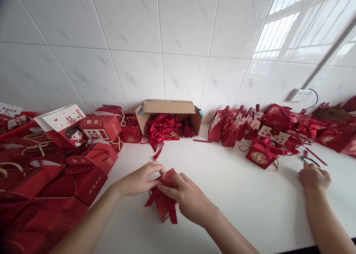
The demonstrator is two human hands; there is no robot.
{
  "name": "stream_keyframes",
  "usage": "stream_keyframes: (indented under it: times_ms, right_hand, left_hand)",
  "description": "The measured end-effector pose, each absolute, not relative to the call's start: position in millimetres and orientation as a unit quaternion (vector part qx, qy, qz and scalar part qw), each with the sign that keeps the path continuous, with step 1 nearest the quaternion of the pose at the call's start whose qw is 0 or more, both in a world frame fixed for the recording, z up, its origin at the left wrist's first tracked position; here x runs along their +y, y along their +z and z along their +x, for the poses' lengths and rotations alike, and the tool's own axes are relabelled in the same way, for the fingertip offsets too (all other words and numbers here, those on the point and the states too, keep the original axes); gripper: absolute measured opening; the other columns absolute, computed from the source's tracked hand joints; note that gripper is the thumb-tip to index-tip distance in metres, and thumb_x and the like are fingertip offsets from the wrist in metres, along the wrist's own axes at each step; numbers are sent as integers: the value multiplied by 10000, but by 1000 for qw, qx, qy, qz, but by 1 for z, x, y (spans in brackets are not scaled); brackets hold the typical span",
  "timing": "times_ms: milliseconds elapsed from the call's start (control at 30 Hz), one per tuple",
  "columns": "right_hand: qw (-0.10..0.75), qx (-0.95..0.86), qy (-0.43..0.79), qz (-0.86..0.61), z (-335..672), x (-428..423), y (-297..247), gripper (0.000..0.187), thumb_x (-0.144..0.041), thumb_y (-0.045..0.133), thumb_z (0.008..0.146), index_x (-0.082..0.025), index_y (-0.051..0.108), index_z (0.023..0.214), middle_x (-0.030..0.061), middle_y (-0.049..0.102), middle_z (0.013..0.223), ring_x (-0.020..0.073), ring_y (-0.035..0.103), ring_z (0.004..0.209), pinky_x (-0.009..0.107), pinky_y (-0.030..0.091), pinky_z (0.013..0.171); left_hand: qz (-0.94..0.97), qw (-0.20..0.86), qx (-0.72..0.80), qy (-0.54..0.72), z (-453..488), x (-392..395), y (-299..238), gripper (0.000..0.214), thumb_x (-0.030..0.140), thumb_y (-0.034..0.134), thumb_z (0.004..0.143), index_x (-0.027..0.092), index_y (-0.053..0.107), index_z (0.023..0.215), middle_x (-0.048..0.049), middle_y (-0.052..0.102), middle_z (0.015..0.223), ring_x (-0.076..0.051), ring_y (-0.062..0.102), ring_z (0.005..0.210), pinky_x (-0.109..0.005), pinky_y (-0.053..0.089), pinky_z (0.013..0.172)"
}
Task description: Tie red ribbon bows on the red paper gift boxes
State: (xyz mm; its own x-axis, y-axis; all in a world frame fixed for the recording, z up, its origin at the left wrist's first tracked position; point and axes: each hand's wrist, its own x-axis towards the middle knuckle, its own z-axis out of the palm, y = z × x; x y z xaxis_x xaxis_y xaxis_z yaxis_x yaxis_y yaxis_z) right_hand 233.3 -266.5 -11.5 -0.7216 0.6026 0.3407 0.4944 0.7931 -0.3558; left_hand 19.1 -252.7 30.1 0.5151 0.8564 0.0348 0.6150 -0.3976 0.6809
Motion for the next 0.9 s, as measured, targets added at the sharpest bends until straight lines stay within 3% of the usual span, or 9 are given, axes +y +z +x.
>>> stream_keyframes:
  times_ms: [433, 633, 767, 900]
  right_hand:
    - [210, -923, 150, -285, 227, -267, -3, 509, -58, 404, 842, -388, 625, 1160, 58, 532, 929, 196, 502, 825, 303, 471, 693]
    - [226, -918, 164, -283, 228, -266, -5, 423, -128, 454, 878, -400, 626, 1152, 54, 534, 959, 191, 495, 838, 286, 455, 688]
    - [206, -921, 174, -281, 230, -264, -12, 456, -120, 531, 850, -415, 591, 1192, 52, 483, 935, 181, 452, 835, 285, 434, 698]
    - [195, -923, 184, -275, 232, -261, -15, 520, -52, 487, 849, -428, 585, 1194, 42, 422, 881, 171, 408, 820, 282, 414, 701]
  left_hand:
    - [850, 296, 419, 122, 23, -240, 40, 220, 118, 432, 822, 251, 602, 871, -14, 581, 935, -186, 515, 1001, -312, 417, 900]
    - [845, 299, 440, 60, 19, -232, 36, 130, 230, 435, 865, 252, 562, 882, -25, 530, 1002, -204, 472, 1073, -355, 400, 936]
    - [830, 336, 445, 6, 18, -233, 36, 145, 358, 466, 866, 248, 531, 933, -47, 424, 1242, -246, 373, 1216, -408, 388, 968]
    - [824, 389, 411, -3, 14, -236, 33, 153, 335, 537, 823, 240, 526, 943, -42, 277, 1414, -269, 294, 1313, -404, 376, 1002]
